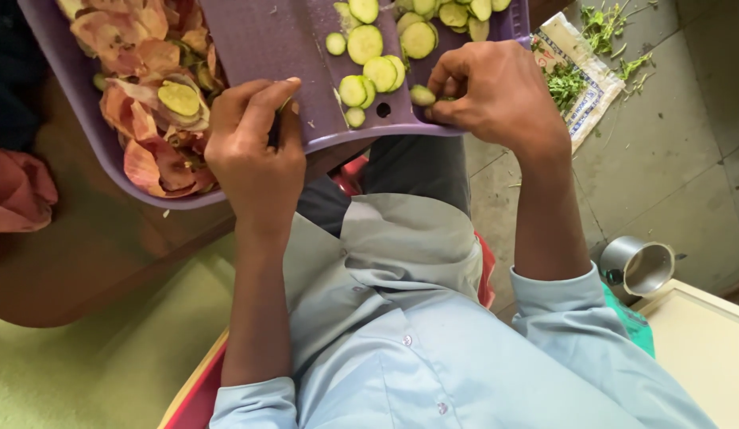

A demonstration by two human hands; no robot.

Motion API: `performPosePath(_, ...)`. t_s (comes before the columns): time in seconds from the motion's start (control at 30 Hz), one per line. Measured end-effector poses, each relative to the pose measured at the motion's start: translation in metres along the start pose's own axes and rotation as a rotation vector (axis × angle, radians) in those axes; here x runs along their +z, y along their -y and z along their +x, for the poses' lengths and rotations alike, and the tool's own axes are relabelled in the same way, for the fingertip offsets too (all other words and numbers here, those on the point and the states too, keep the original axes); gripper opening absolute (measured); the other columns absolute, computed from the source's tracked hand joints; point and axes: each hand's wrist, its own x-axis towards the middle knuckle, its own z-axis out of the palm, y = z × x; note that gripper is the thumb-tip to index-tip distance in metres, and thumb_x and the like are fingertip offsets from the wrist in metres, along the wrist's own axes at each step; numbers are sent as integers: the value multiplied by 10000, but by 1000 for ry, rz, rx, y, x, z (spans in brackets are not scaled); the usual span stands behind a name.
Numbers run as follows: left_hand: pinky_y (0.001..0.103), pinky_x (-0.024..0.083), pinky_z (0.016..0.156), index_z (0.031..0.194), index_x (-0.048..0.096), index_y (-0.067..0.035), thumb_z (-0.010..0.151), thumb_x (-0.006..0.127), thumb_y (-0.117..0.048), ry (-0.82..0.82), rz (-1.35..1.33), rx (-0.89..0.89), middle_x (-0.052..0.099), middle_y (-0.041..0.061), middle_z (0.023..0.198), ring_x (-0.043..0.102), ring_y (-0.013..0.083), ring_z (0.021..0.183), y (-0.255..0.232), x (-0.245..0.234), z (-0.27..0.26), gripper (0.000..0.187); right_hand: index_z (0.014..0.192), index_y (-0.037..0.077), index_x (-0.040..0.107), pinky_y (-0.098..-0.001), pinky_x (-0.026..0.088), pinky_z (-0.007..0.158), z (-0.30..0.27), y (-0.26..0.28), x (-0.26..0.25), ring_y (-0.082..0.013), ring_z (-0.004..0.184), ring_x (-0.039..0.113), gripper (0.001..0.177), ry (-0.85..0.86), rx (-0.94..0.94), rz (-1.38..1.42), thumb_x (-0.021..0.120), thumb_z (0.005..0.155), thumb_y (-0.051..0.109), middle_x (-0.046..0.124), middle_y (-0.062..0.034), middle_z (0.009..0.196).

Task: The person slices a cucumber with a knife on a tray, then rearranges the cucumber slices on the tray by hand.

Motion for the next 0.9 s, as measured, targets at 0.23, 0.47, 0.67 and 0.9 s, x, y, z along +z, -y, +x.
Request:
performPosePath(0.23, 383, 570, 913, 1174, 754, -88, 956, 769, 77, -3, 24, 16, 680, 80, 1131, 688, 271, 1047, 1, 1, 0, 274, 1049, 20, 767, -295, 586, 708, 3, 4, 15, -166, 755, 747, 254, -102, -38, 219, 813, 815, 108, 762, -91, 879)
performPosePath(0.47, 381, 570, 933, 1182, 753, -80, 954, 764, 78, 4, 26, 21, 680, 79, 1132, 683, 271, 1073, 0, 1, 0, 277, 1021, 38, 806, -282, 589, 727, 6, -21, -4, -151, 782, 755, 154, -360, -136, 270, 704, 906, 41, 786, -89, 915)
performPosePath(0.67, 394, 561, 937, 1175, 755, -81, 961, 762, 78, -6, 40, 50, 683, 72, 1133, 681, 274, 1063, 1, 2, 1, 268, 929, 9, 744, -316, 538, 664, 25, -79, -17, -191, 705, 685, 44, -529, 31, -150, 704, 943, 22, 721, -88, 807)
performPosePath(0.9, 366, 557, 887, 1166, 749, -87, 972, 764, 72, -23, -9, 30, 680, 73, 1130, 678, 276, 1059, 3, 4, -2, 251, 968, -14, 748, -306, 513, 659, 11, -34, -15, -195, 710, 681, 24, -599, 0, 141, 725, 976, -20, 728, -93, 812)
